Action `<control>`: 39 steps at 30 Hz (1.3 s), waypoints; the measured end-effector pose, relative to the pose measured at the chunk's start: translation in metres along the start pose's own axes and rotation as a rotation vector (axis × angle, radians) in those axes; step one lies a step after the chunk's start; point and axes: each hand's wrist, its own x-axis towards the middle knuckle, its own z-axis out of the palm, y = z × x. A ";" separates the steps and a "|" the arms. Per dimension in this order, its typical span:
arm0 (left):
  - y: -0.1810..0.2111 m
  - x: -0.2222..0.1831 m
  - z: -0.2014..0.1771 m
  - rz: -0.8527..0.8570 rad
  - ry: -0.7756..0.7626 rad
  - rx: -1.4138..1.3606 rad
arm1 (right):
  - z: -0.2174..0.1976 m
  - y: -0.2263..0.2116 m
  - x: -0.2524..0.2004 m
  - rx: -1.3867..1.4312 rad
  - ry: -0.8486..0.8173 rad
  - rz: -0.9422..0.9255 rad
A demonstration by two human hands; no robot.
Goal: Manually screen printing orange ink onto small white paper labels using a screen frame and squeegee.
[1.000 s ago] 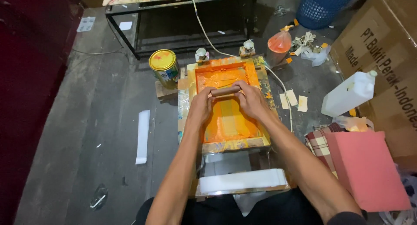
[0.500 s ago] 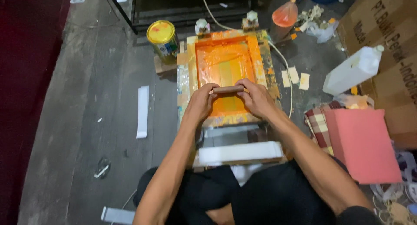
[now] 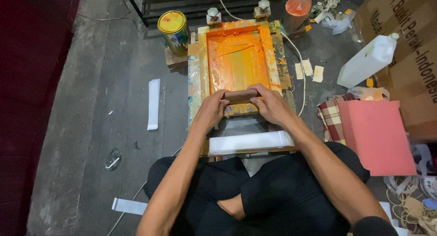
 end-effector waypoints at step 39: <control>0.001 0.022 -0.009 0.004 0.035 0.068 | -0.001 0.004 0.027 -0.080 0.050 0.053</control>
